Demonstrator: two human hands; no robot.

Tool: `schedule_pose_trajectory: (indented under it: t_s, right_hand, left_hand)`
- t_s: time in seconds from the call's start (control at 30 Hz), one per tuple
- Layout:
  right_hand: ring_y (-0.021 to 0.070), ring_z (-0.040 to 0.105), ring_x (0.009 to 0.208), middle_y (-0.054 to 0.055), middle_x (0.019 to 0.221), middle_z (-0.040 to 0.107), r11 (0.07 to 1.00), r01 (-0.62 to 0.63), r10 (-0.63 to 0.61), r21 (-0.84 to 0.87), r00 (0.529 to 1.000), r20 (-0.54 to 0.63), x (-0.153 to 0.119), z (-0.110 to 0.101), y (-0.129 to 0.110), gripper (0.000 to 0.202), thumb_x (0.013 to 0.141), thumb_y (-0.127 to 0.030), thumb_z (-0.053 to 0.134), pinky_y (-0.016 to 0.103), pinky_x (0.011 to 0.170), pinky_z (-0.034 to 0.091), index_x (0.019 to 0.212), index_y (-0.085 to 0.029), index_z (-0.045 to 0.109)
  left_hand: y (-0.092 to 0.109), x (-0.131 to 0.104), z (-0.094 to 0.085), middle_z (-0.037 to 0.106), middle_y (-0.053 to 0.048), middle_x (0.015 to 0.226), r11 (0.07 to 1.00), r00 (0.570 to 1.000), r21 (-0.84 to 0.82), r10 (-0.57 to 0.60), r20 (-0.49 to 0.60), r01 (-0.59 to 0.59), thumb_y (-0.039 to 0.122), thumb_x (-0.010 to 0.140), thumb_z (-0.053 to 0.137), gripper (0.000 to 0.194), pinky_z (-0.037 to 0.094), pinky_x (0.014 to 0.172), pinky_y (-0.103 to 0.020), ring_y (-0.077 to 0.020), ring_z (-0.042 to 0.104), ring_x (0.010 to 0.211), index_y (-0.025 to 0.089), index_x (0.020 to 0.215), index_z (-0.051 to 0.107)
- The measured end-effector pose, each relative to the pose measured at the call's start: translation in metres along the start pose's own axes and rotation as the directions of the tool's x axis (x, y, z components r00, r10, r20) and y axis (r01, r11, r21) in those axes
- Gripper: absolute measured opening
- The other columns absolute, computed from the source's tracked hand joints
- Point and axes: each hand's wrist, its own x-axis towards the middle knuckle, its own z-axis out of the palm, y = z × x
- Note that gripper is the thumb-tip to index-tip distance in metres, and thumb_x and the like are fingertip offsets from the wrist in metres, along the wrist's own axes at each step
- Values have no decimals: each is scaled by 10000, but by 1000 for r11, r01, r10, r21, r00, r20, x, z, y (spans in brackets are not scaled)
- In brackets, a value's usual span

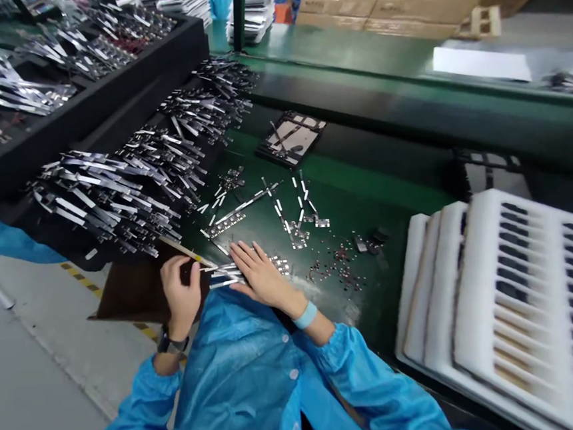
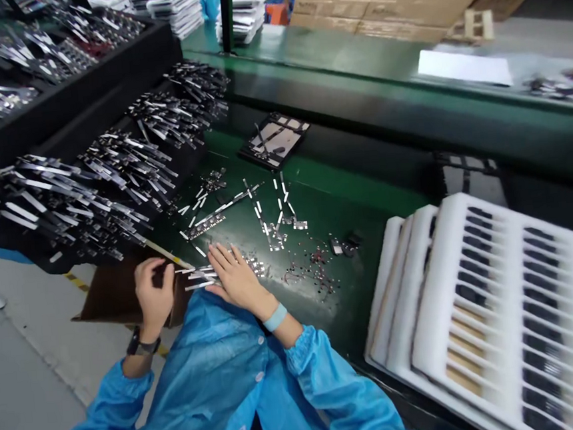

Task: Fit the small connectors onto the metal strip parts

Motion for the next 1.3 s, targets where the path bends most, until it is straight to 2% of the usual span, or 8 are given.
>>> schedule_pose_trajectory:
  t_s: [0.07, 0.13, 0.2, 0.23, 0.57, 0.93, 1.17, 1.3]
  right_hand:
    - [396, 310, 1650, 216, 1757, 352, 999, 30, -30, -12, 1000, 6, -5, 3, -1, 823, 1054, -528, 629, 639, 1354, 249, 1698, -86, 370]
    - [385, 328, 1644, 192, 1753, 374, 999, 45, -45, -19, 999, 1, -11, 5, -1, 745, 1057, -442, 641, 636, 1349, 264, 1691, -131, 404]
    - [381, 351, 1634, 174, 1737, 416, 998, 55, -55, -14, 998, -4, -15, 6, 0, 653, 1057, -360, 640, 647, 1340, 279, 1658, -167, 473]
    - [386, 364, 1627, 172, 1724, 438, 998, 63, -63, -7, 998, -5, -16, 5, 1, 610, 1057, -339, 638, 659, 1334, 284, 1630, -173, 515]
    - [318, 568, 1501, 137, 1502, 694, 989, 75, -63, 125, 993, -100, -9, 7, 11, 283, 1077, -256, 610, 601, 1267, 424, 1292, -202, 786]
    - [254, 664, 1400, 151, 1383, 765, 972, 22, 30, 235, 976, -214, -1, 7, 12, 271, 1083, -225, 584, 454, 1230, 486, 1230, -161, 803]
    - [225, 650, 1411, 114, 1435, 742, 953, -24, 90, 301, 974, -209, 1, 1, 9, 370, 1086, -202, 544, 405, 1220, 504, 1398, -211, 741]
    - [261, 589, 1477, 140, 1532, 670, 916, -122, 246, 382, 923, -297, -3, -9, 16, 425, 1065, -249, 582, 472, 1254, 467, 1476, -217, 687]
  left_hand:
    - [-11, -35, -2, 711, -121, 1130, 891, 913, -255, -403, -59, 377, 590, 937, 738, 450, 582, 875, -401, -262, 711, 1022, 201, 1151, 659]
    - [-13, -72, 7, 740, -127, 1073, 559, 715, -463, -632, 298, 688, 722, 849, 767, 644, 581, 719, -356, -261, 750, 897, 191, 1190, 640]
    - [-7, -99, 21, 764, -161, 1100, 249, 548, -501, -542, 637, 829, 780, 790, 791, 784, 594, 699, -377, -296, 779, 887, 184, 1269, 622]
    - [-3, -106, 28, 770, -167, 1122, 176, 535, -519, -466, 705, 837, 762, 778, 819, 799, 600, 716, -384, -304, 788, 903, 187, 1295, 617]
    - [31, -51, 44, 804, -126, 939, 401, 736, -628, -488, 469, 667, 628, 869, 799, 524, 604, 676, -321, -256, 806, 791, 143, 1024, 675]
    - [73, -13, 48, 735, -52, 877, 420, 705, -576, -527, 475, 702, 541, 716, 927, 515, 527, 520, -236, -196, 749, 709, 151, 960, 695]
    - [72, -9, 74, 703, -16, 745, 693, 839, -475, -472, 271, 543, 533, 769, 879, 453, 478, 508, -239, -125, 608, 550, 142, 940, 726]
    - [68, 34, 86, 642, 2, 605, 868, 910, -353, -223, 349, 348, 501, 833, 805, 365, 439, 509, -253, -133, 551, 488, 153, 925, 743]
